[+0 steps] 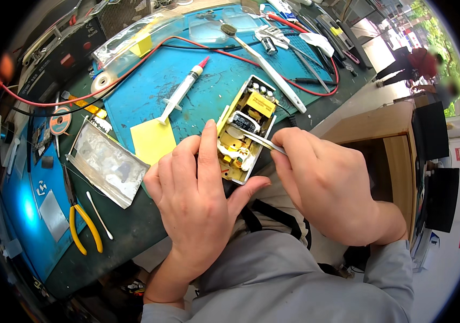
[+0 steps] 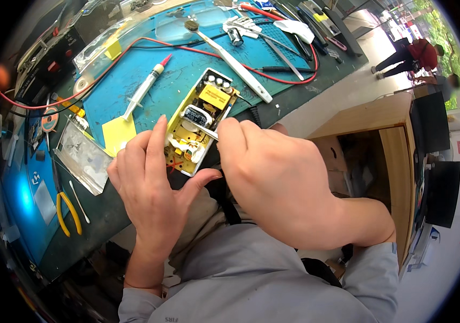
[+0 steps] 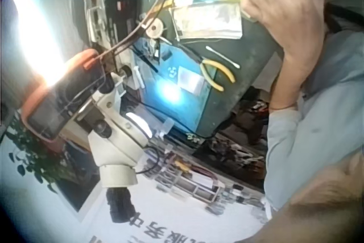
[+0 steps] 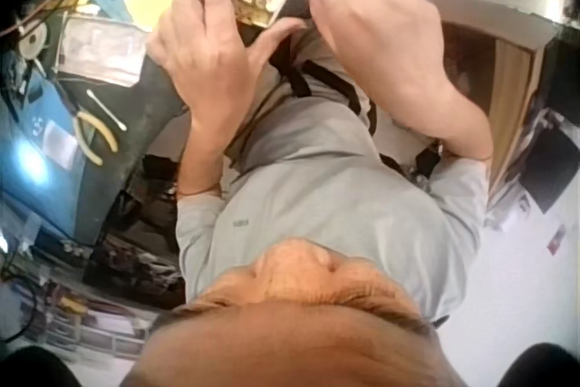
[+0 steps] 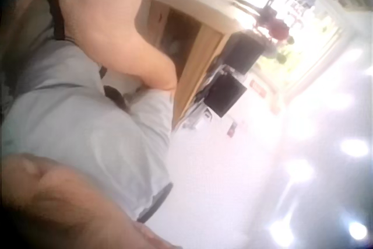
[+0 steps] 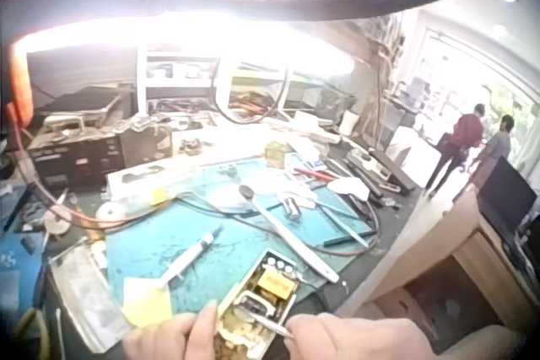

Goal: The person disassembles a small electronic device, removes the internal circuit board, and uses a soldering iron to work on specific components. They then reassemble the device and hand it to a customer who tests it.

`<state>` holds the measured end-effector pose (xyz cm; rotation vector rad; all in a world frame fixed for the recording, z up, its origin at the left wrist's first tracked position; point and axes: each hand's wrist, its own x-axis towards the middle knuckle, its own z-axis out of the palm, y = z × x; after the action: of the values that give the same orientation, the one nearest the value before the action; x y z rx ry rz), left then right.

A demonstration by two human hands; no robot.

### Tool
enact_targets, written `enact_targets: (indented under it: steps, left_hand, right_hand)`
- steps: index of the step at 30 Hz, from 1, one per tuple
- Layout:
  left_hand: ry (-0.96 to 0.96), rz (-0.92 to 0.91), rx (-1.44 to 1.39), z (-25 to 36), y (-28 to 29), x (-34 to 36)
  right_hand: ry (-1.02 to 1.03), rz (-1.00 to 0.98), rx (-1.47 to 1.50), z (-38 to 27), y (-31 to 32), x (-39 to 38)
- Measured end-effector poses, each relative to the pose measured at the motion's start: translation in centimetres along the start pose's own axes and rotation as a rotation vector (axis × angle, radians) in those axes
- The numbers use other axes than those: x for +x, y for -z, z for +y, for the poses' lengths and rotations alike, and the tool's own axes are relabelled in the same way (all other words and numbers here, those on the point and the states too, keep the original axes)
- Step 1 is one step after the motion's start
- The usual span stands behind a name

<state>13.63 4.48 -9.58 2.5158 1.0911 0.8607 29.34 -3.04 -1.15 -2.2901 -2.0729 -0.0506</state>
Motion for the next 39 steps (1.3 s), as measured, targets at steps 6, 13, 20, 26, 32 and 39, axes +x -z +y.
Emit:
enact_targets:
  steps: [6,13,20,26,32,39]
  left_hand:
    - [-0.022,0.022,0.012,-0.3,-0.4,-0.1]
    - [-0.046,0.06,-0.005,-0.4,-0.6,0.2]
    - [-0.09,0.086,-0.027,-0.6,-0.6,0.4]
    - [-0.082,0.076,-0.019,-0.6,-0.6,0.5]
    - [-0.095,0.086,-0.01,-0.6,-0.6,0.5]
    - [-0.085,0.063,0.005,-0.6,-0.5,0.4]
  right_hand:
    - [-0.1,-0.014,-0.103,-2.1,-0.8,-0.2]
    - [-0.136,0.024,-0.051,-2.9,-1.4,-0.1]
    - [-0.145,0.103,0.18,-1.2,-2.0,0.2]
    - [-0.175,0.072,0.388,0.2,-2.0,0.3]
    - [-0.154,0.037,0.479,1.1,-1.6,0.6]
    - [-0.156,0.011,0.563,1.9,-1.7,1.0]
